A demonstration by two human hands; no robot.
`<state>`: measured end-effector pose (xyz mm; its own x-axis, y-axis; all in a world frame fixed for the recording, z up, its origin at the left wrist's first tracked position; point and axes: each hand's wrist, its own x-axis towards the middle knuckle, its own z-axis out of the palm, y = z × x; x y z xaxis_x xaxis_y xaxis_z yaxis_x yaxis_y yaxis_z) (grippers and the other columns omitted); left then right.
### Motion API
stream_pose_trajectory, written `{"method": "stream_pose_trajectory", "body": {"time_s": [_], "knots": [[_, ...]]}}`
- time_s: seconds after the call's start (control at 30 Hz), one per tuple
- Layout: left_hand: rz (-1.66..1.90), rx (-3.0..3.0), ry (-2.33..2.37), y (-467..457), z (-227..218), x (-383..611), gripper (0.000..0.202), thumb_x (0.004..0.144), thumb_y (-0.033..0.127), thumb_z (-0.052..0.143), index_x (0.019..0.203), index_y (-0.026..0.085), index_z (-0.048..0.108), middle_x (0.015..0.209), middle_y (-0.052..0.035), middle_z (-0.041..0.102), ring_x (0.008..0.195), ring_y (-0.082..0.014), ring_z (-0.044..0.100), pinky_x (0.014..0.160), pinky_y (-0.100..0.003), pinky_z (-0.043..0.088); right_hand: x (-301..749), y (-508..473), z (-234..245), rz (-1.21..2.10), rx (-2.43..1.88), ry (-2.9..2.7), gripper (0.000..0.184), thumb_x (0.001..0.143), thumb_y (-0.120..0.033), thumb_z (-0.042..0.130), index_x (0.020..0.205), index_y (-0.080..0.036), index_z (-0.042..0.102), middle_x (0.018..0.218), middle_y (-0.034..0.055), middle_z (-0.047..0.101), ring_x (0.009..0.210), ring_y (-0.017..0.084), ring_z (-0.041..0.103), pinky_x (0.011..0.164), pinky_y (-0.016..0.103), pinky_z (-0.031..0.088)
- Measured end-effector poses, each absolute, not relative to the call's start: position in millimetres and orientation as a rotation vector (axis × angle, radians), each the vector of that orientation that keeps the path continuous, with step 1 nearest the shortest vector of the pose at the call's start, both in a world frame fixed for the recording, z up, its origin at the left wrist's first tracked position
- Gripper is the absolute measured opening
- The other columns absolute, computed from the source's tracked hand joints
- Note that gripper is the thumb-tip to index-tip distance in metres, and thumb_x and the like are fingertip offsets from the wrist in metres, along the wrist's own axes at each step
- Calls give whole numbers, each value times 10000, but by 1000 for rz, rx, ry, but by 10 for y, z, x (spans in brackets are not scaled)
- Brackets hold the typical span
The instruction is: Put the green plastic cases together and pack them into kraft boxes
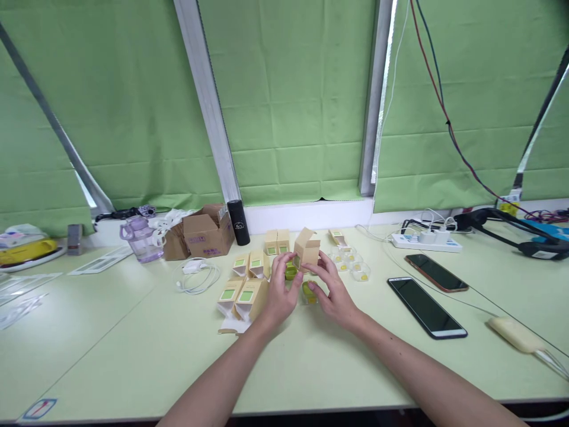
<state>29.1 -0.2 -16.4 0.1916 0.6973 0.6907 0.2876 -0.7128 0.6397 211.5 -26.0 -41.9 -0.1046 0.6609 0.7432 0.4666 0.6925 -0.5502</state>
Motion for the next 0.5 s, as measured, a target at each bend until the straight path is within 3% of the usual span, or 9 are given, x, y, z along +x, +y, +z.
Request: {"method": "stream_pose_trajectory", "body": {"time_s": [0.13,0.33,0.4,0.5], "knots": [[1560,2035,1000,34,-165,292,431,1058,512,582,1393,242,577,1422,-133,572,1298,-277,606,1074,-420,503,2146,-308,-369,49,-871,-1846,477,1093,-317,540,1568,-357,532,1770,85,336,1601,332,367,1268,612,414],[1516,1944,1153,119,-130,254,434,980,589,667,1181,205,638,1119,-95,694,1030,-253,651,893,-367,491,2176,-351,-297,-6,-780,-1957,664,1036,-114,487,1637,-383,409,1654,32,558,1499,287,448,1220,579,476],[1503,1879,1193,153,-118,231,471,937,601,714,1172,201,633,1091,-93,708,1011,-256,658,886,-365,490,2181,-343,-301,-8,-775,-1958,658,1016,-96,494,1617,-358,437,1584,43,622,1481,287,464,1209,563,483],[1512,1805,1108,203,-104,180,541,901,576,756,1251,198,592,1165,-108,721,1045,-262,675,902,-364,506,2219,-322,-296,-21,-850,-1899,488,995,-125,549,1456,-280,594,1367,98,727,1372,312,546,1128,528,517]]}}
